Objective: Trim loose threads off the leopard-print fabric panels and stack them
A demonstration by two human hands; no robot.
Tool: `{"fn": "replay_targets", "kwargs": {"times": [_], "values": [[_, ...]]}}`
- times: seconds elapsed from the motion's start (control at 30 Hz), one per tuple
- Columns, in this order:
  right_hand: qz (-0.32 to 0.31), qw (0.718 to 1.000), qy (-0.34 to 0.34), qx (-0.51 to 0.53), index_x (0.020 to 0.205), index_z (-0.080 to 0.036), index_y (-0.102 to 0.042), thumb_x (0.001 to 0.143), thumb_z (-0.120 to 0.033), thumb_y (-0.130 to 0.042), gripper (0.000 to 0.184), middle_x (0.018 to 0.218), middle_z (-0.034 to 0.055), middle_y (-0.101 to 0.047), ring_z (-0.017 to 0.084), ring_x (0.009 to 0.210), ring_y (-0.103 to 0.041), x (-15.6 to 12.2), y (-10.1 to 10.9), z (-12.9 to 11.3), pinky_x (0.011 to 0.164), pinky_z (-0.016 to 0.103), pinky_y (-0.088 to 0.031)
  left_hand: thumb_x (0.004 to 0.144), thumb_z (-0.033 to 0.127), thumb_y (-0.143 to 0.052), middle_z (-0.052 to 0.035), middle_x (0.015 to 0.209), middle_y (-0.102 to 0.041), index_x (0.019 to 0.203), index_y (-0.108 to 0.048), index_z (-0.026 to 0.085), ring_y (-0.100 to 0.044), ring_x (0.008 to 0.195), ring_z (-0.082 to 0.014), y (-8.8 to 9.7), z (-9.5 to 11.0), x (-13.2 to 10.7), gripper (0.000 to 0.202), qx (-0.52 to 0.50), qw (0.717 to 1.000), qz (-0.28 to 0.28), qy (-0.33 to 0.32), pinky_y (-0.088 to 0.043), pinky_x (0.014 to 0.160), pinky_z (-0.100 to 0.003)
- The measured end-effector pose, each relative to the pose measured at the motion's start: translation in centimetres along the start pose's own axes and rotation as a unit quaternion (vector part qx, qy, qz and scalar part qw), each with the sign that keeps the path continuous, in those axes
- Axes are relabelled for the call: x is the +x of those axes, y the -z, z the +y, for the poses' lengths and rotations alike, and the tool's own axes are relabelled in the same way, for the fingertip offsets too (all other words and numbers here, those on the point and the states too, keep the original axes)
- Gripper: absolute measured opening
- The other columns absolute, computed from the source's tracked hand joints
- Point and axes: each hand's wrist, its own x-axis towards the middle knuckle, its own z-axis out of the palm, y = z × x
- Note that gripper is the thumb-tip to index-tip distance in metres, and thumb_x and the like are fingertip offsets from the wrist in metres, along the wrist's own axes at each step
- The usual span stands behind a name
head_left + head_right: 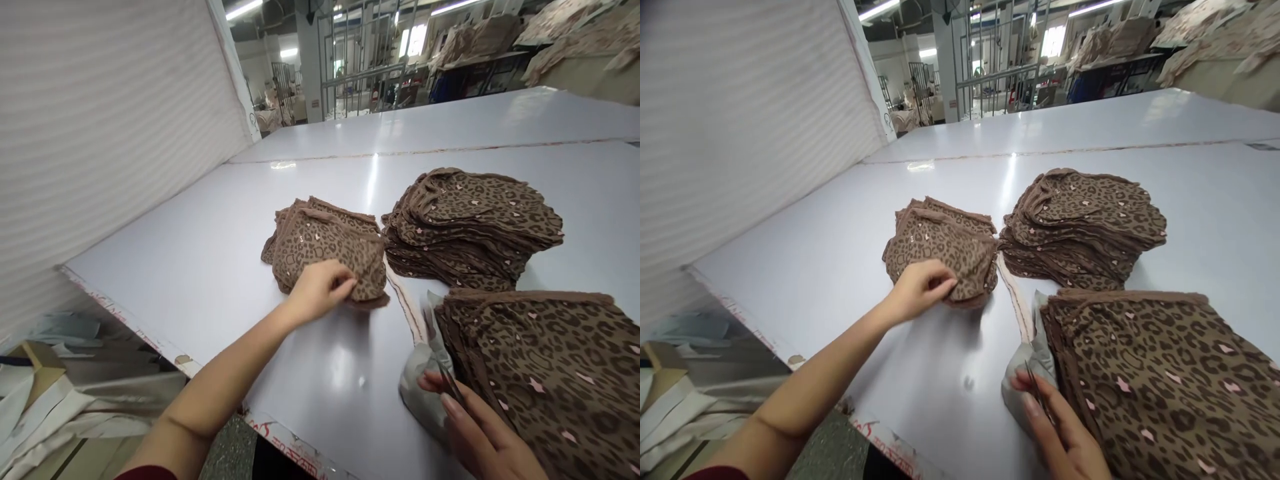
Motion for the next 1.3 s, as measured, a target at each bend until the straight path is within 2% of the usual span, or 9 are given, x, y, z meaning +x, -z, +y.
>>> {"fn": "replay_targets", "kwargs": {"times": [0.07,0.17,0.27,0.37,0.6,0.83,0.97,1.13,1.3], "values": [[-0.047,0.993,-0.072,0.079,0.104,-0.024,-0.064,0.077,-0.052,-0.052,0.041,0.113,0.0054,-0.065,0.025,0.115,-0.052,-0.1,-1.0,0.2,0.094,0.033,-0.044,0.082,0.022,-0.052,-0.0001,0.077,-0.064,0.076,-0.061,0.018,-0.058,0.071,-0.0133,-1.7,2.1,-3.3,0.011,-0.02,0.999,-0.038,0.027,-0.043,0.066,-0.022],[-0.062,0.983,-0.125,0.121,0.106,-0.022,-0.063,0.074,-0.053,-0.054,0.045,0.118,0.0065,-0.062,0.026,0.118,-0.049,-0.6,-2.1,0.7,0.099,0.035,-0.039,0.083,0.022,-0.05,0.0004,0.075,-0.064,0.08,-0.058,0.02,-0.059,0.068,-0.0136,-5.9,4.2,-8.2,0.009,-0.025,0.991,-0.102,0.083,-0.043,0.062,-0.023],[-0.036,0.984,-0.158,0.078,0.11,-0.016,-0.058,0.07,-0.057,-0.055,0.057,0.118,0.0106,-0.061,0.028,0.116,-0.051,-1.5,-2.2,1.4,0.098,0.037,-0.04,0.08,0.021,-0.052,0.0008,0.075,-0.063,0.078,-0.055,0.02,-0.059,0.066,-0.015,-9.9,5.0,-11.6,0.004,0.004,0.981,-0.169,0.099,-0.042,0.058,-0.024],[-0.027,0.99,-0.138,-0.001,0.113,-0.014,-0.052,0.07,-0.055,-0.056,0.06,0.112,0.013,-0.063,0.028,0.108,-0.056,-2.4,-1.6,2.4,0.093,0.039,-0.044,0.078,0.024,-0.055,-0.0011,0.082,-0.061,0.081,-0.054,0.02,-0.058,0.072,-0.0171,-11.7,5.5,-12.8,0.005,0.026,0.978,-0.187,0.088,-0.045,0.061,-0.027],[-0.035,0.992,-0.038,-0.118,0.114,-0.019,-0.05,0.082,-0.046,-0.042,0.043,0.117,0.0111,-0.06,0.025,0.108,-0.055,-3.3,-1.7,2.7,0.09,0.039,-0.045,0.086,0.036,-0.048,-0.0047,0.095,-0.058,0.1,-0.053,0.02,-0.056,0.088,-0.0213,-11.2,5.3,-11.9,0.022,0.037,0.981,-0.166,0.097,-0.047,0.078,-0.037],[-0.051,0.98,0.065,-0.181,0.108,-0.018,-0.052,0.089,-0.033,-0.034,0.03,0.11,0.0101,-0.057,0.021,0.098,-0.057,-3.2,-3.3,2.0,0.081,0.032,-0.048,0.084,0.037,-0.053,-0.0045,0.094,-0.056,0.104,-0.054,0.02,-0.056,0.087,-0.0206,-9.7,3.5,-12.0,0.026,0.049,0.976,-0.162,0.134,-0.048,0.076,-0.034],[-0.031,0.974,0.068,-0.215,0.108,-0.018,-0.051,0.088,-0.032,-0.034,0.03,0.107,0.0093,-0.058,0.021,0.095,-0.058,-2.7,-3.8,2.2,0.078,0.033,-0.047,0.08,0.032,-0.059,-0.0025,0.09,-0.056,0.094,-0.057,0.021,-0.056,0.083,-0.0183,-10.0,3.1,-12.2,0.017,0.049,0.981,-0.159,0.099,-0.047,0.072,-0.03],[-0.039,0.974,0.031,-0.222,0.108,-0.019,-0.052,0.085,-0.038,-0.036,0.033,0.108,0.0084,-0.059,0.023,0.089,-0.061,-3.1,-3.1,1.2,0.071,0.034,-0.049,0.084,0.023,-0.053,-0.0015,0.081,-0.058,0.079,-0.058,0.019,-0.055,0.077,-0.0152,-10.6,2.9,-12.5,0.008,-0.015,0.991,-0.089,0.095,-0.045,0.069,-0.026],[-0.105,0.991,-0.085,-0.013,0.099,-0.02,-0.06,0.08,-0.055,-0.045,0.043,0.101,0.0084,-0.064,0.022,0.098,-0.059,-4.6,-2.1,-0.6,0.082,0.027,-0.048,0.087,0.023,-0.047,-0.002,0.082,-0.061,0.083,-0.058,0.019,-0.056,0.078,-0.0147,-10.6,3.1,-12.7,0.012,-0.081,0.993,-0.017,0.083,-0.043,0.074,-0.026]]}}
